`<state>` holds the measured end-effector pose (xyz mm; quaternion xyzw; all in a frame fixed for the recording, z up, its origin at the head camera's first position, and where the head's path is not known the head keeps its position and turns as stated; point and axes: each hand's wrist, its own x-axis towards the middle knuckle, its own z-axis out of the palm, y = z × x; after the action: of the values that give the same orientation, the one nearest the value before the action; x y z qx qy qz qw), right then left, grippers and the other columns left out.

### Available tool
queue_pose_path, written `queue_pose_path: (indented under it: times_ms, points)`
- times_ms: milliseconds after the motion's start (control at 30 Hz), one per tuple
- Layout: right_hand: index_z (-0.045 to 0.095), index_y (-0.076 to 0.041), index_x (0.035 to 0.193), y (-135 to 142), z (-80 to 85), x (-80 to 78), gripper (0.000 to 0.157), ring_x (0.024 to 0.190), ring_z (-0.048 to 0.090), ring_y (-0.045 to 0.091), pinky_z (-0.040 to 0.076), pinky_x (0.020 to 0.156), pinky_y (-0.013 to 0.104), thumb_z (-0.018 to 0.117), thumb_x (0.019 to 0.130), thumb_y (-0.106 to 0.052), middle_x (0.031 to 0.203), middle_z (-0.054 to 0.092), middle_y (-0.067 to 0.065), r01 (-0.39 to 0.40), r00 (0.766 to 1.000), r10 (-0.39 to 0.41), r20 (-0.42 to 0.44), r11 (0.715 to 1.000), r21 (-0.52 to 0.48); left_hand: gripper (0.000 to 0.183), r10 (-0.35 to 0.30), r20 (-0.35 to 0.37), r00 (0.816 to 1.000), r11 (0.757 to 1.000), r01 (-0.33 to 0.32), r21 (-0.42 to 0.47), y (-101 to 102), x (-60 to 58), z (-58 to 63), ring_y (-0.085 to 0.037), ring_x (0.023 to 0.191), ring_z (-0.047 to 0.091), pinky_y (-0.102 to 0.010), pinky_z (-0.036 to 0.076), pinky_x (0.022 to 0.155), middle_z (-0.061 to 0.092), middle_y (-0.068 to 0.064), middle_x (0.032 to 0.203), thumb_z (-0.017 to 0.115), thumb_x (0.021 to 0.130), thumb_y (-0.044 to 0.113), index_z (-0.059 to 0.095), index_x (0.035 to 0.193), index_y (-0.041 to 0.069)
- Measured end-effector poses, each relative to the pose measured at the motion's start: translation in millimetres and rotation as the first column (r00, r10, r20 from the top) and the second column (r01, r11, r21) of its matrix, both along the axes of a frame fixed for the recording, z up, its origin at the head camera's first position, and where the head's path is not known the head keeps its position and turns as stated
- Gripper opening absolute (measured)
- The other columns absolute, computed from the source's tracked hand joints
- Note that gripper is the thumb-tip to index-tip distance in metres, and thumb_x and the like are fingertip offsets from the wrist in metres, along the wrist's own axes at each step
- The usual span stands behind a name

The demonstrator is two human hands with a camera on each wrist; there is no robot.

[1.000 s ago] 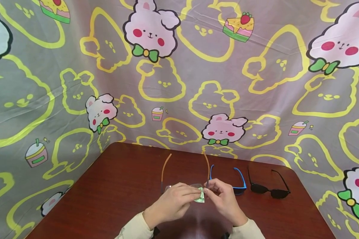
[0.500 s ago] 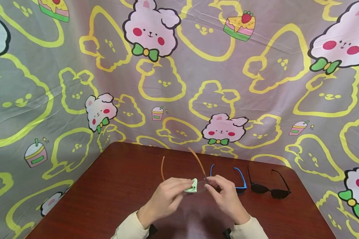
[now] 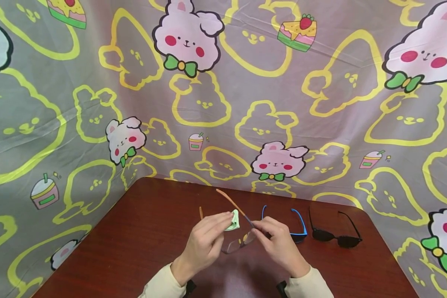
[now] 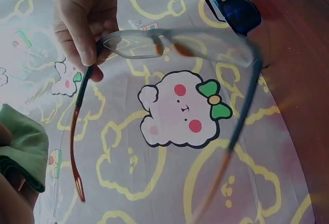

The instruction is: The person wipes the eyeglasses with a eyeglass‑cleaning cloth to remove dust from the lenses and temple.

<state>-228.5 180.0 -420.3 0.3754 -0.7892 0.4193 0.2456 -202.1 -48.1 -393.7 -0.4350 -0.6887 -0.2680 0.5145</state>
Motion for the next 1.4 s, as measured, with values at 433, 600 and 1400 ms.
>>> queue_pose_path:
  times_ms: [433, 600, 1400]
  points:
    - [0.072, -0.005, 0.093, -5, 0.0, 2.1, 0.024, 0.071, 0.051, 0.004, 0.041, 0.061, 0.011, 0.075, 0.072, 0.005, 0.082, 0.059, -0.007, 0.001, 0.987, 0.017, -0.163, 0.994, 0.11, 0.034, 0.279, -0.048, 0.959, 0.955, -0.282, -0.091, 9, -3.1, 1.7, -0.02, 0.103, 0.061, -0.03, 0.049, 0.083, 0.066, -0.008, 0.113, 0.04, 0.091, 0.006, 0.068, 0.11, 0.003]
    - [0.071, -0.007, 0.093, -7, -0.7, 3.1, 0.022, 0.07, 0.049, 0.002, 0.041, 0.06, 0.011, 0.073, 0.074, 0.004, 0.082, 0.058, -0.008, 0.006, 0.988, 0.015, -0.154, 0.991, 0.133, 0.03, 0.393, -0.084, 0.916, 0.886, -0.401, -0.232, 15, -3.5, -5.6, -0.019, 0.1, 0.06, -0.03, 0.048, 0.078, 0.067, -0.003, 0.108, 0.046, 0.088, 0.009, 0.069, 0.107, 0.008]
    - [0.072, -0.008, 0.087, -4, 2.2, 0.5, 0.027, 0.072, 0.047, 0.002, 0.039, 0.061, 0.01, 0.057, 0.094, -0.031, 0.083, 0.058, -0.01, 0.004, 0.983, 0.029, -0.183, 0.984, 0.176, 0.034, 0.348, 0.077, 0.934, 0.817, -0.262, -0.513, 11, 0.8, -17.6, -0.014, 0.107, 0.053, -0.028, 0.042, 0.081, 0.063, 0.005, 0.117, 0.057, 0.083, 0.017, 0.067, 0.115, 0.016]
